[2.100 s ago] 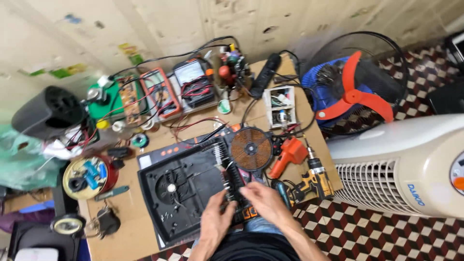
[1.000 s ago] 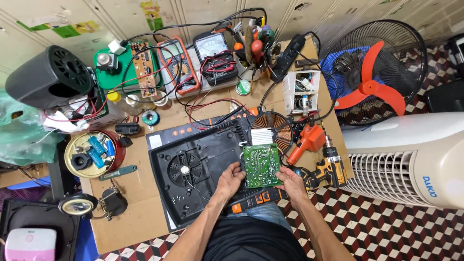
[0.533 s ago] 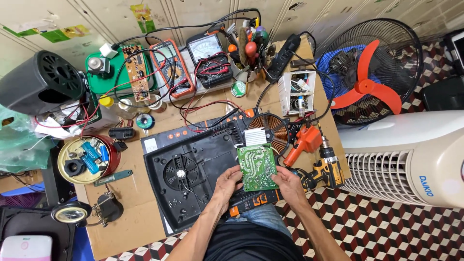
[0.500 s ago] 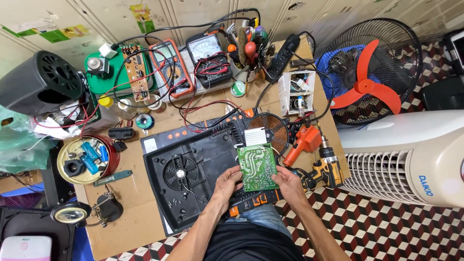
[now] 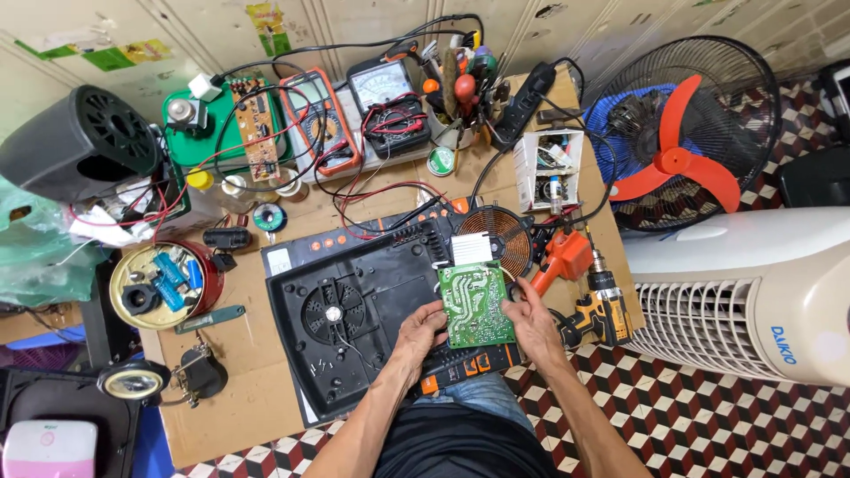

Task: The person disassembles an electronic device, likely a fan, on a cluttered workbench. They use a power drill to remove screws from the casing and a circuit board, then detach the board and manipulate its components and wires by hand.

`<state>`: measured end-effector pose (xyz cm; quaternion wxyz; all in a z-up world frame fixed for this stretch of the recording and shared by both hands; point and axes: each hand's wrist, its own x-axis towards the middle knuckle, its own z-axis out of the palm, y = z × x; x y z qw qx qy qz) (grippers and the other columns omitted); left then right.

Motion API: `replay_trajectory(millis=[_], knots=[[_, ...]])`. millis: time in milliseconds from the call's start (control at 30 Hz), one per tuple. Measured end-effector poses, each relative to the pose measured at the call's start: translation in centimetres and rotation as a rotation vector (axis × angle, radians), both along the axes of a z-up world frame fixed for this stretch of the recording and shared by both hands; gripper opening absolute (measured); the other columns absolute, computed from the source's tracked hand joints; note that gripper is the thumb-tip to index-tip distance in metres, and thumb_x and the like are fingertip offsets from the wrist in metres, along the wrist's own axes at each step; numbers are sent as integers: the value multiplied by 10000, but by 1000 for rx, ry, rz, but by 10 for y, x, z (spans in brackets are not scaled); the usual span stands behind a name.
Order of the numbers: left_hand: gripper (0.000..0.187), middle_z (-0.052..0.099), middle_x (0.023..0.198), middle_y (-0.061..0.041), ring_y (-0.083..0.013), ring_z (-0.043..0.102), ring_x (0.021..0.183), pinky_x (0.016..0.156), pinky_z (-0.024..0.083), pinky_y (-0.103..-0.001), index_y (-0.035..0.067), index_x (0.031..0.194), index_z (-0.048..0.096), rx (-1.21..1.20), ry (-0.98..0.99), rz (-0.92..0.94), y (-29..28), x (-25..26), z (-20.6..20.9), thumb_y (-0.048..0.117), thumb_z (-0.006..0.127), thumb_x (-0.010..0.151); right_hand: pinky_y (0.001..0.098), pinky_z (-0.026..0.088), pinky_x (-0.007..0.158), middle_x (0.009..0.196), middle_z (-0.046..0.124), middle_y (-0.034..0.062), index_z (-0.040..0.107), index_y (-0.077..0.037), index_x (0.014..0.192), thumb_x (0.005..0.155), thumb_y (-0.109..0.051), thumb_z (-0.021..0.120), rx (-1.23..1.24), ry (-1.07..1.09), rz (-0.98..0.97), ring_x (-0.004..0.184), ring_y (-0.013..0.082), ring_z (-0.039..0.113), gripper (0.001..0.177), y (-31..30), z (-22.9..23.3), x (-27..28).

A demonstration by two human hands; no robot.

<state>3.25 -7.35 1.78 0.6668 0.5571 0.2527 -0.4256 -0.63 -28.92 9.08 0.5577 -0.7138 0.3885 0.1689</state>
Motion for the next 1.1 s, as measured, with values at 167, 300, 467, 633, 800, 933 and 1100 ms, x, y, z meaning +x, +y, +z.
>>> replay_trajectory(millis=[167, 300, 467, 633, 800, 933, 1100], knots=[[416, 737, 1201, 26, -92, 658, 1071, 936, 481, -283, 144, 1369, 643, -37, 1, -9, 0, -3, 4, 213, 626, 959, 371, 467, 985, 1052, 746, 71, 507, -151, 1464, 951, -460, 532, -217, -9, 160, 1044, 211, 683, 600, -11, -25, 2], [432, 745, 1200, 18, -101, 668, 1089, 964, 488, -292, 154, 1389, 638, -53, 1, -6, 2, -4, 1, 217, 615, 962, 385, 526, 822, 866, 703, 89, 612, -79, 1272, 1013, -434, 493, -286, 1, 169, 828, 227, 678, 456, -10, -27, 4], [451, 734, 1264, 33, -104, 653, 1143, 974, 479, -289, 161, 1405, 615, -47, 10, -26, 2, -3, 8, 199, 616, 956, 340, 520, 605, 717, 607, 51, 615, -40, 1025, 1036, -337, 461, -217, -24, 81, 619, 174, 604, 334, -2, -14, 5], [457, 727, 1279, 15, -110, 658, 1150, 999, 491, -297, 161, 1403, 620, -25, 21, -31, 1, 1, 13, 199, 625, 948, 328, 529, 601, 755, 652, 74, 629, -47, 1049, 1039, -273, 427, -97, -49, -72, 638, 160, 604, 303, -3, -34, -4], [467, 712, 1313, 13, -107, 648, 1166, 1010, 474, -292, 154, 1409, 602, -27, 17, -39, 3, -2, 9, 191, 631, 944, 294, 515, 611, 826, 712, 146, 561, -39, 1137, 1044, -234, 446, 221, -51, -450, 642, 170, 635, 244, -10, -62, -14], [483, 718, 1298, 3, -126, 660, 1169, 1024, 480, -300, 114, 1423, 592, -59, -6, -24, 6, -6, 5, 194, 621, 947, 282, 519, 623, 878, 723, 127, 575, -42, 1162, 1038, -221, 474, 189, -2, -436, 673, 152, 646, 240, -15, -67, -16], [487, 743, 1228, -32, -155, 689, 1131, 1019, 509, -328, 96, 1438, 574, -111, -16, 20, 8, -9, -4, 211, 592, 965, 275, 543, 648, 877, 722, 119, 575, -50, 1157, 1036, -223, 472, 188, 16, -411, 683, 152, 668, 234, -17, -64, -13]])
